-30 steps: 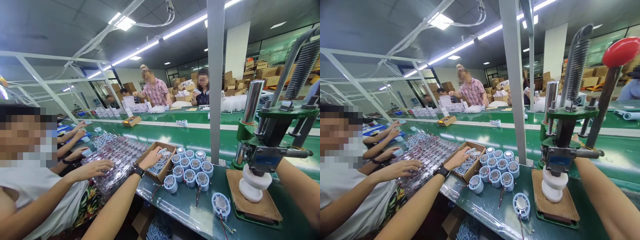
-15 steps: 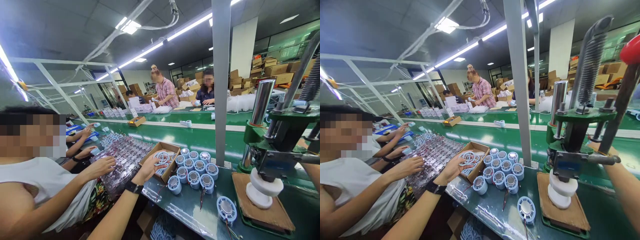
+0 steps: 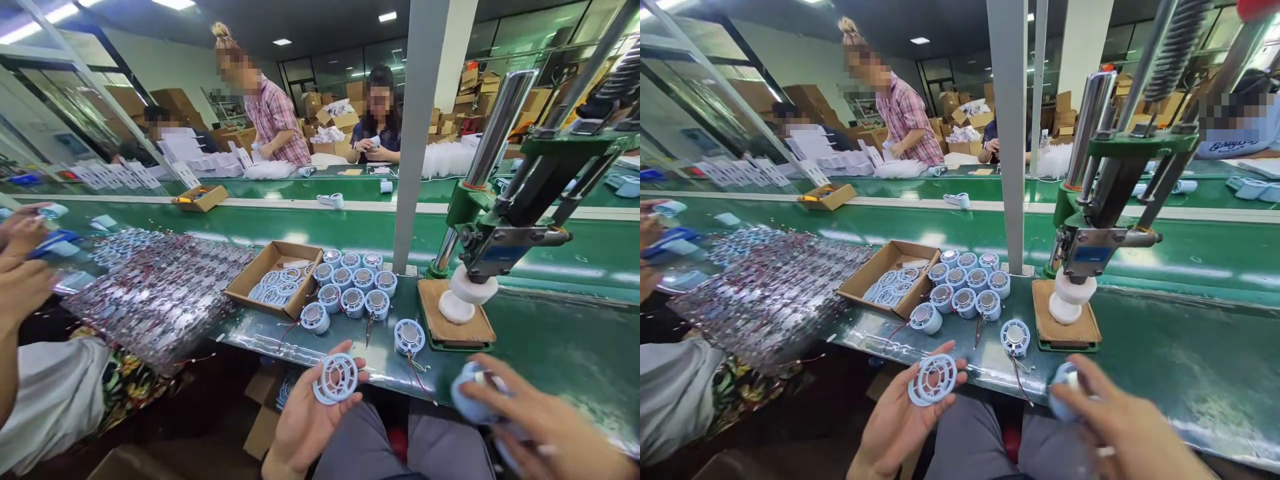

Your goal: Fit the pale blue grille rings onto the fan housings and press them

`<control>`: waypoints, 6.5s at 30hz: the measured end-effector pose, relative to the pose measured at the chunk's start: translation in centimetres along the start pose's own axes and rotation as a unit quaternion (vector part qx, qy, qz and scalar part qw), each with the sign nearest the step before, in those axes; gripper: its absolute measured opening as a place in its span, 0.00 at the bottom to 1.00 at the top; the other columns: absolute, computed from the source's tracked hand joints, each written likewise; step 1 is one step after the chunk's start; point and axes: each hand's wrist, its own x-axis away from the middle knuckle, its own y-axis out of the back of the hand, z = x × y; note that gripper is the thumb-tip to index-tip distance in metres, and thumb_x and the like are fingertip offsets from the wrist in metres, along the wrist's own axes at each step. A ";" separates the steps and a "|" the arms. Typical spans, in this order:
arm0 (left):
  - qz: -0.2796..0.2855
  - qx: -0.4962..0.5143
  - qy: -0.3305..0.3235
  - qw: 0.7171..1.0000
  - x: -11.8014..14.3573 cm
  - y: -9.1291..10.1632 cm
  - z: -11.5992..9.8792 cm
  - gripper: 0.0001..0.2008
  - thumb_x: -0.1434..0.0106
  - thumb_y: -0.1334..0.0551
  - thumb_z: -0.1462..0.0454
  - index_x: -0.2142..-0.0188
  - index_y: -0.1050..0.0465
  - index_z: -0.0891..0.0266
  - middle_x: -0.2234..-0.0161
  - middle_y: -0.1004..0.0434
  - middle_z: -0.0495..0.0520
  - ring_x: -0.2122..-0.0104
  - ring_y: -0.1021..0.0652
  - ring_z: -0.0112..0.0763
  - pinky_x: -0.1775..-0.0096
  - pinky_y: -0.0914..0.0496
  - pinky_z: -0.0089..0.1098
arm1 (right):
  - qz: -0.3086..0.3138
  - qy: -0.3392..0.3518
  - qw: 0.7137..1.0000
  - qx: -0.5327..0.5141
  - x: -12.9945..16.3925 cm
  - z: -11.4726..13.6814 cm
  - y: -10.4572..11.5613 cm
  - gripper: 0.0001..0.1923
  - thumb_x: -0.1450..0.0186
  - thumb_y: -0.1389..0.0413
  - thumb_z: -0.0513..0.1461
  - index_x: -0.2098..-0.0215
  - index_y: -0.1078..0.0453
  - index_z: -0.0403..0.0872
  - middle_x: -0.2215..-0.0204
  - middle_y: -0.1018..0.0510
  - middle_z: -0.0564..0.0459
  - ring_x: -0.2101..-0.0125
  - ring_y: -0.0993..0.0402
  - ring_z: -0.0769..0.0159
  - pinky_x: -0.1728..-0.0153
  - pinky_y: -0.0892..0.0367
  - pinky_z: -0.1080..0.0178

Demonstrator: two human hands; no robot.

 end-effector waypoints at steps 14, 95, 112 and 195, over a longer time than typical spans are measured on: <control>0.078 0.062 -0.054 0.994 4.0 1.5 2.2 0.21 0.33 0.36 0.54 0.44 0.23 0.60 0.47 0.20 0.64 0.47 0.21 0.48 0.52 0.24 0.39 | 0.046 -0.031 0.981 0.185 -12.1 6.1 -8.8 0.28 0.34 0.44 0.32 0.37 0.31 0.55 0.34 0.36 0.37 0.46 0.27 0.41 0.63 0.22 0.52; -0.016 -0.141 -0.058 0.988 3.0 -2.0 5.5 0.26 0.33 0.37 0.52 0.39 0.28 0.58 0.52 0.21 0.61 0.55 0.21 0.47 0.49 0.28 0.43 | -0.184 0.066 0.928 -0.318 -1.3 8.2 -11.5 0.35 0.40 0.34 0.54 0.40 0.36 0.48 0.48 0.26 0.40 0.49 0.25 0.50 0.49 0.25 0.54; -0.109 -0.650 -0.351 0.665 -2.7 0.3 1.3 0.19 0.34 0.39 0.58 0.45 0.26 0.59 0.43 0.29 0.63 0.42 0.31 0.54 0.40 0.38 0.52 | -0.234 0.043 0.923 -0.301 -1.1 8.1 -10.6 0.35 0.42 0.32 0.54 0.43 0.35 0.49 0.51 0.24 0.42 0.51 0.23 0.52 0.49 0.25 0.54; 0.006 -0.674 -0.306 0.673 -4.6 -5.4 6.1 0.23 0.42 0.35 0.68 0.46 0.33 0.62 0.47 0.28 0.63 0.45 0.27 0.49 0.44 0.31 0.50 | -0.197 -0.063 0.962 -0.181 -3.3 2.0 -13.5 0.36 0.42 0.43 0.31 0.36 0.42 0.48 0.47 0.20 0.42 0.48 0.20 0.54 0.48 0.22 0.52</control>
